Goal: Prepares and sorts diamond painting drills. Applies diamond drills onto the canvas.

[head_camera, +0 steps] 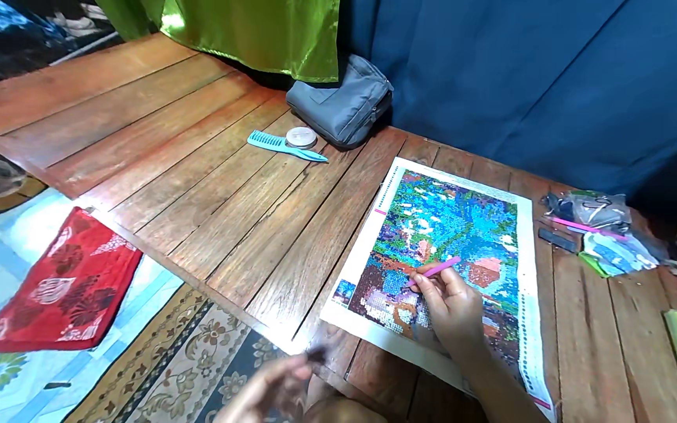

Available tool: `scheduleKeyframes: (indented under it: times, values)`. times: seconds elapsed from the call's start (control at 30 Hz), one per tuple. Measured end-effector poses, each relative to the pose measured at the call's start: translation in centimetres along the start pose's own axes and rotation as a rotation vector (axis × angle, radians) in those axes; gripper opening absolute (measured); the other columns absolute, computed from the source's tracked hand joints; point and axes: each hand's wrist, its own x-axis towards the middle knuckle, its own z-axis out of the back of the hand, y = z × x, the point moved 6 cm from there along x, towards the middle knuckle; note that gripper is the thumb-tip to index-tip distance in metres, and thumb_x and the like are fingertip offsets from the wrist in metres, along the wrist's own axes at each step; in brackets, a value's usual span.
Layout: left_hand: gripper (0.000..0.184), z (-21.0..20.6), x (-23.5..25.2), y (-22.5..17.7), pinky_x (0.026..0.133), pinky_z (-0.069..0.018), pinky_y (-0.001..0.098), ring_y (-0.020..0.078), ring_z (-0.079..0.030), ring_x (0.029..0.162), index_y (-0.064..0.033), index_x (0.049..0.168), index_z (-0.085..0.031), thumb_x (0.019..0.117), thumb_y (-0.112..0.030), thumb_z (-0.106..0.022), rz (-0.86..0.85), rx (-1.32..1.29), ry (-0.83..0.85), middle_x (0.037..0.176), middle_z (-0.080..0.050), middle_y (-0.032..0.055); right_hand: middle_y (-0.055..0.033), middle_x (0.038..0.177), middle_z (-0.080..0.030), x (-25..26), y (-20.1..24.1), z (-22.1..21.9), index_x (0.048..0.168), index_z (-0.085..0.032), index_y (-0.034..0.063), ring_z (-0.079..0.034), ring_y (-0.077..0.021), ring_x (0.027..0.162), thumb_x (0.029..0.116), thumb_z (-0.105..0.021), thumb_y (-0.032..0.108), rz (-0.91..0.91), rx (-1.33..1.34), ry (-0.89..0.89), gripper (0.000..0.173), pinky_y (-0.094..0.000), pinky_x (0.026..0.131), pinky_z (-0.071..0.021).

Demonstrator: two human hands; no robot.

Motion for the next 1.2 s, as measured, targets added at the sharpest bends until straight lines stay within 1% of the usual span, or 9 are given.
scheduleKeyframes:
  times: [0.03,0.1,0.17,0.3,0.43,0.53,0.6,0.87,1.2]
  values:
    - [0.058,0.5,1.3,0.4,0.090,-0.0521,0.0259,0.0044,-0.062,0.109,-0.0016,0.134,-0.059,0.1065,-0.048,-0.036,-0.097,0.096,-0.063,0.125,-0.066,0.0001,-0.0045,0.080,-0.071,0.0,0.0,0.0,0.101,-0.069,-0.0010,-0.065,-0.0012,0.066,0.0968,-0.059,0.012,-0.001,0.002,0.000,0.017,-0.0148,0.064,-0.0528]
    - [0.037,0.4,3.9,1.3,0.094,-0.0509,0.0219,0.0034,-0.062,0.110,-0.0058,0.122,-0.070,0.1035,-0.031,-0.051,-0.326,0.325,-0.185,0.118,-0.070,0.0023,-0.0034,0.078,-0.070,0.0,-0.1,-0.1,0.101,-0.069,-0.0007,-0.064,-0.0002,0.065,0.0966,-0.059,0.013,-0.003,0.003,-0.009,0.017,-0.0140,0.063,-0.0519]
    - [0.027,-1.0,6.2,2.0,0.096,-0.0491,0.0238,0.0084,-0.063,0.109,-0.0119,0.108,-0.077,0.0979,-0.028,-0.058,-0.513,0.530,-0.242,0.109,-0.072,0.0032,-0.0037,0.079,-0.070,0.0,-0.2,-0.1,0.101,-0.069,-0.0010,-0.064,-0.0009,0.065,0.0961,-0.059,0.013,-0.006,0.009,-0.014,0.018,-0.0146,0.064,-0.0528]
    - [0.028,-5.0,8.6,3.1,0.098,-0.0486,0.0351,0.0180,-0.065,0.111,-0.0201,0.106,-0.080,0.0996,-0.032,-0.055,-0.650,0.788,-0.140,0.110,-0.074,0.0016,-0.0037,0.079,-0.071,0.0,-0.2,0.0,0.101,-0.069,-0.0006,-0.065,-0.0013,0.066,0.0958,-0.059,0.013,-0.013,-0.009,-0.006,0.018,-0.0148,0.064,-0.0534]
    - [0.038,-6.6,10.7,3.1,0.094,-0.0531,0.0457,0.0275,-0.066,0.113,-0.0128,0.115,-0.077,0.0923,-0.040,-0.063,-0.561,0.860,-0.163,0.116,-0.072,0.0066,-0.0037,0.078,-0.071,0.0,-0.2,0.0,0.099,-0.068,0.0003,-0.065,-0.0015,0.066,0.0962,-0.058,0.014,-0.010,-0.029,-0.004,0.017,-0.0149,0.063,-0.0524]
    - [0.060,-6.7,12.1,3.2,0.099,-0.0496,0.0551,0.0367,-0.060,0.125,-0.0075,0.127,-0.070,0.0815,-0.047,-0.073,-0.478,0.888,-0.132,0.130,-0.067,0.0121,-0.0042,0.081,-0.072,0.0,-0.1,0.0,0.099,-0.068,0.0002,-0.066,-0.0018,0.067,0.0961,-0.058,0.013,-0.005,-0.024,-0.002,0.017,-0.0151,0.063,-0.0528]
    - [0.073,-6.6,12.5,3.7,0.104,-0.0457,0.0581,0.0384,-0.055,0.132,-0.0056,0.134,-0.065,0.0759,-0.049,-0.077,-0.424,0.888,-0.083,0.138,-0.063,0.0136,-0.0052,0.082,-0.072,0.0,-0.1,0.0,0.099,-0.068,-0.0006,-0.067,-0.0034,0.068,0.0963,-0.059,0.013,-0.010,-0.022,0.000,0.017,-0.0165,0.064,-0.0535]
    - [0.085,-7.0,12.7,4.6,0.113,-0.0372,0.0572,0.0370,-0.045,0.142,-0.0035,0.144,-0.055,0.0738,-0.042,-0.083,-0.265,0.908,-0.002,0.149,-0.053,0.0151,-0.0040,0.080,-0.071,-0.1,0.0,0.0,0.099,-0.068,-0.0009,-0.064,-0.0002,0.066,0.0963,-0.058,0.012,0.011,-0.013,-0.014,0.017,-0.0132,0.063,-0.0514]
    - [0.086,-7.0,12.8,4.6,0.111,-0.0398,0.0572,0.0369,-0.049,0.139,-0.0039,0.141,-0.058,0.0699,-0.045,-0.085,-0.294,0.914,-0.038,0.146,-0.057,0.0146,-0.0034,0.076,-0.070,-0.3,-0.1,0.1,0.099,-0.068,0.0002,-0.063,-0.0011,0.063,0.0966,-0.057,0.014,0.018,-0.026,-0.032,0.018,-0.0142,0.060,-0.0506]
